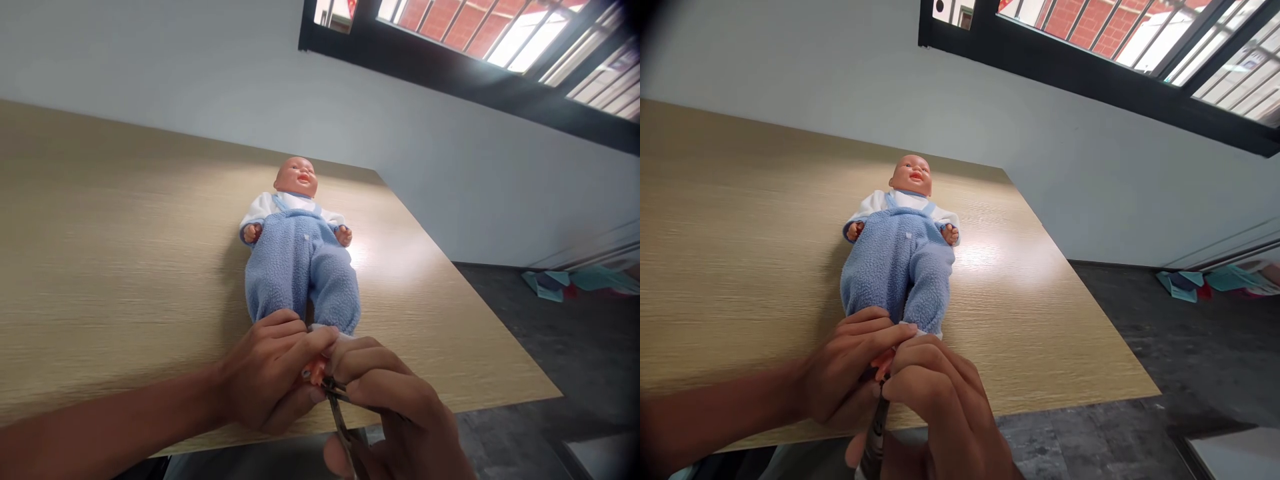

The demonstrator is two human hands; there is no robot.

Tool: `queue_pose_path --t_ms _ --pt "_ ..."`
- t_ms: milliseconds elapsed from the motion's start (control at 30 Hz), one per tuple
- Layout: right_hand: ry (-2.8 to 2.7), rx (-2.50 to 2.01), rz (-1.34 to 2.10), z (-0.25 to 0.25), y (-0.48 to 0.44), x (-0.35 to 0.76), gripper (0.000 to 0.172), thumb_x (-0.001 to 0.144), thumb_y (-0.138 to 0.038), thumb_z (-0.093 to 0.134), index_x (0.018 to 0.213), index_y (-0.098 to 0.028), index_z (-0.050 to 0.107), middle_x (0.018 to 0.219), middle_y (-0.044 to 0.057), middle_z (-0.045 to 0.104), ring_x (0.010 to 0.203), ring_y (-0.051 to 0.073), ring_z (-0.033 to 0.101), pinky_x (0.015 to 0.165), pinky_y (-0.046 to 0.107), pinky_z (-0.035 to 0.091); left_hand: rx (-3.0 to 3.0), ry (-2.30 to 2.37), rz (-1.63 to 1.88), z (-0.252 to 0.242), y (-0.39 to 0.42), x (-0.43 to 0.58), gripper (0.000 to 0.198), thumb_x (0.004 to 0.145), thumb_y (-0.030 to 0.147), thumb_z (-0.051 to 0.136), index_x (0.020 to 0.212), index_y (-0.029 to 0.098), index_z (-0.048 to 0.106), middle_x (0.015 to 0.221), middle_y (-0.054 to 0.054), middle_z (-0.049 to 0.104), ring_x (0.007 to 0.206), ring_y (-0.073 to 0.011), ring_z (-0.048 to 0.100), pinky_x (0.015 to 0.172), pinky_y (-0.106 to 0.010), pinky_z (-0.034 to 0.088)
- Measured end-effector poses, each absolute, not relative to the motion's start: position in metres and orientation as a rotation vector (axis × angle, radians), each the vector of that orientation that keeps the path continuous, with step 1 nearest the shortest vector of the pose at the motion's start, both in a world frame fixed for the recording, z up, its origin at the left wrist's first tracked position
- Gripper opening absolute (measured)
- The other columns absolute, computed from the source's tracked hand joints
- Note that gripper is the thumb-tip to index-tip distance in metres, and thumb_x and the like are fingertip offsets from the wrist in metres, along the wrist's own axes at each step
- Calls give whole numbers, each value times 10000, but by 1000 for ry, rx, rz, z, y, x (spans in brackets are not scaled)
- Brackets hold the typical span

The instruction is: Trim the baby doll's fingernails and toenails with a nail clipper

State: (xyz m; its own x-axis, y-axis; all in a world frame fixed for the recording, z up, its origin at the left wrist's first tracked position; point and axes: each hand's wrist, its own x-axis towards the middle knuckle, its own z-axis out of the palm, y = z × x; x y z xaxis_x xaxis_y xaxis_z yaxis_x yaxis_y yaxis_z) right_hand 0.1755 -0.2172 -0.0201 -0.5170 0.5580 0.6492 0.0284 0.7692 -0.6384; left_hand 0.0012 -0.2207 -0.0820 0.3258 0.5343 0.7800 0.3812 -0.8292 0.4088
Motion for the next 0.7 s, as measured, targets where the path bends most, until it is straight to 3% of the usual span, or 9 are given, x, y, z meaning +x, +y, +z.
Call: queue_pose_path --t_ms 167,267,333,500,700 --pt "-2024 -414 651 -11 -218 163 150 852 -175 655 948 -225 550 735 -17 641 635 147 641 650 292 603 2422 842 1509 -81 -222 1 414 999 321 392 1307 57 471 807 -64 688 666 -196 646 693 -363 463" --pt "-2057 -404 628 -8 -219 158 107 895 -112 575 913 -216 555 734 -21 635 707 146 663 692 288 593 2412 833 1501 -81 -221 1 400 1017 356 364 1273 74 485 798 -56 669 655 -190 625 668 -357 443" --pt "-2068 -410 611 -8 -219 157 60 925 -178 587 962 -219 565 760 -15 659 783 174 696 738 317 602 2401 824 1500 -81 -221 0 338 1026 363 328 1154 115 520 787 -49 648 636 -182 588 648 -353 422" --pt "-2145 -517 545 -5 -220 156 198 942 -295 619 1109 -225 542 823 3 698 815 211 720 716 336 602 2401 845 1433 -80 -222 0 233 1018 295 323 830 198 421 726 -5 545 631 -156 508 638 -337 365" --pt "-2247 -582 373 -1 -223 154 179 934 -217 507 1112 -216 528 831 32 702 802 227 703 701 352 586 2429 883 1529 -85 -221 1 185 975 262 390 798 212 382 678 19 491 590 -143 446 616 -330 369"
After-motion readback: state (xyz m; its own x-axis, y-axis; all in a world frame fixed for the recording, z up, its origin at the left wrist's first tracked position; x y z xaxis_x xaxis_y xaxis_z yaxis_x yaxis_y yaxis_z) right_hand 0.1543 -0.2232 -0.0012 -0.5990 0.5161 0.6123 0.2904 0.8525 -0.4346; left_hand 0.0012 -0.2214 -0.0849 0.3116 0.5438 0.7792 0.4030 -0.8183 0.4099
